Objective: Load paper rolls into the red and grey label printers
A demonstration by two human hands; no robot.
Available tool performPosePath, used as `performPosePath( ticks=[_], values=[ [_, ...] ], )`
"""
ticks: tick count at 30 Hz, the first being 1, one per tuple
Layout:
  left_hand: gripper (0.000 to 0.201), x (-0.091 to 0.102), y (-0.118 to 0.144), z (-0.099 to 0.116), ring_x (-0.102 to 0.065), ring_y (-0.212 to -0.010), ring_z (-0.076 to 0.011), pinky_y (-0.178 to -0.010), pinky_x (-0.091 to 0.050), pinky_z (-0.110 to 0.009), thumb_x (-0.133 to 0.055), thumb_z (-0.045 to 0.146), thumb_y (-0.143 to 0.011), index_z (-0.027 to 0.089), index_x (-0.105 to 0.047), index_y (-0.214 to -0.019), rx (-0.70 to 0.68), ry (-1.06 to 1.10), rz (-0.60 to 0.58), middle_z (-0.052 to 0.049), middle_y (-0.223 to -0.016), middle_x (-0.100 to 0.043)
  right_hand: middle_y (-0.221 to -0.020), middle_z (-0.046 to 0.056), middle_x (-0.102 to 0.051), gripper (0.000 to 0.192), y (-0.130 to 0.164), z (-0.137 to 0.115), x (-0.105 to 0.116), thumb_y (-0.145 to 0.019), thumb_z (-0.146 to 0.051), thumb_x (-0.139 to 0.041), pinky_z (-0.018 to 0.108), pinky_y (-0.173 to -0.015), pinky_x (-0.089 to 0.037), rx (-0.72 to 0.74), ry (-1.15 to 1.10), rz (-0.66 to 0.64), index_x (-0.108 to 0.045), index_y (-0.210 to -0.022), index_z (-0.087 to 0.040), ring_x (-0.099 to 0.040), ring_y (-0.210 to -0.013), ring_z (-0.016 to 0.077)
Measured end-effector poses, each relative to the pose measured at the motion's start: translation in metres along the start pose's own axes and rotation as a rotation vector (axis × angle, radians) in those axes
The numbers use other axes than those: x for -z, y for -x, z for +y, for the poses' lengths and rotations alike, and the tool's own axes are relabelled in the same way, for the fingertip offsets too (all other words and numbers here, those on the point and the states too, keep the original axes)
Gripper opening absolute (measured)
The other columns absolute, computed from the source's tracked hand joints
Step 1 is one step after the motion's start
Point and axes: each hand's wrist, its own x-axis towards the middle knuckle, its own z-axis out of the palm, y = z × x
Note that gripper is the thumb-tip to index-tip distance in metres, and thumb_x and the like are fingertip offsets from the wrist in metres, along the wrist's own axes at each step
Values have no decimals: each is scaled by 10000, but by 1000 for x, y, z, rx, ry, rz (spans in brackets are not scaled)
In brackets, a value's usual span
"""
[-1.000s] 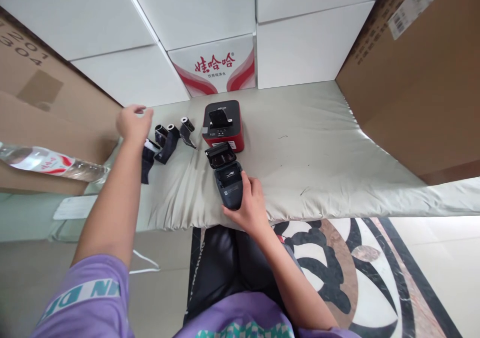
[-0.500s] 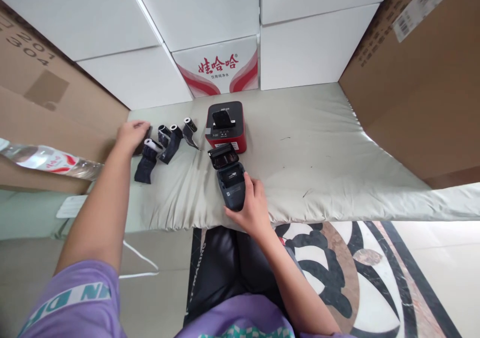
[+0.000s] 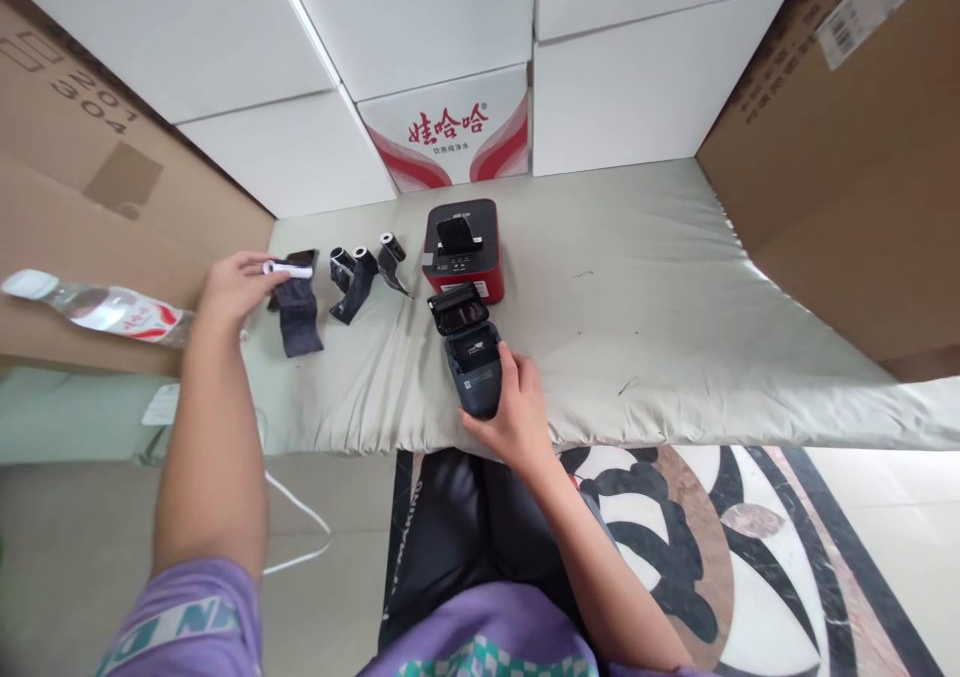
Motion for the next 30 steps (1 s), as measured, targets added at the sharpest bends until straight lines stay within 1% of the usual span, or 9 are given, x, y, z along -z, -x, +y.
performPosePath(
  ticks=[3,5,9,13,18,21,24,27,30],
  values=[
    [229,2,31,24,-666,-811,-104,-775,-571,-245,-788,128,-841,153,-649,-1021,88,608,157,35,-887,-735,-1346,196,-495,1092,0,1,0,-715,-355,-837,613,-1058,-534,-4,-3,-7,-253,-1623,-189,-570,-1274,419],
    [124,-10,60,40,-674,-884,-107,-804,-573,-225,-734,171,-912,158,-636,-987,60,934,143,30,-918,-747,-1338,193,-499,1098,-1,1,0,-713,-365,-838,623,-1060,-527,-9,-9,-6,-251,-1626,-196,-575,-1269,422],
    [327,-57,128,65,-711,-895,-137,-752,-577,-213,-854,285,-773,204,-660,-1023,75,1199,110,14,-969,-767,-1364,189,-491,1103,-1,-2,0,-716,-370,-837,624,-1072,-518,-10,-36,-15,-239,-1632,-222,-556,-1301,426],
    [435,-109,186,80,-721,-790,-156,-714,-569,-245,-933,354,-632,221,-704,-977,122,1076,-79,2,-899,-761,-1428,208,-455,1055,0,4,4,-731,-370,-809,634,-1139,-460,20,-149,-38,-265,-1621,-211,-503,-1370,424],
    [320,-150,218,89,-719,-882,-198,-814,-546,-302,-876,358,-732,200,-751,-981,-45,707,-288,-54,-964,-777,-1441,145,-554,694,-19,30,32,-846,-326,-608,558,-1104,-501,-49,-599,-83,-428,-1514,-273,-570,-1341,326],
    [258,-160,221,89,-712,-989,-227,-928,-534,-353,-824,316,-784,199,-766,-1007,-137,564,-307,-72,-1018,-757,-1232,82,-707,497,-57,35,53,-814,-240,-550,494,-1030,-536,-117,-683,-104,-603,-1307,-274,-663,-1193,277],
    [229,-163,219,88,-679,-1004,-228,-976,-519,-382,-792,252,-787,218,-779,-1013,-206,436,-237,-59,-994,-723,-1085,58,-750,393,-103,29,60,-771,-202,-581,453,-985,-538,-32,-595,-97,-674,-1151,-242,-697,-1078,255],
    [216,-162,217,89,-648,-961,-221,-951,-525,-378,-778,201,-771,227,-778,-984,-272,337,-185,-41,-934,-693,-1007,43,-752,338,-136,24,48,-770,-204,-564,423,-942,-541,117,-594,-121,-684,-1085,-226,-700,-986,230],
    [219,-160,217,93,-639,-943,-219,-910,-531,-363,-748,167,-786,229,-765,-995,-347,291,-176,-32,-927,-706,-930,31,-737,296,-145,26,30,-781,-203,-542,394,-885,-544,233,-573,-140,-688,-1038,-218,-683,-896,209]
  ],
)
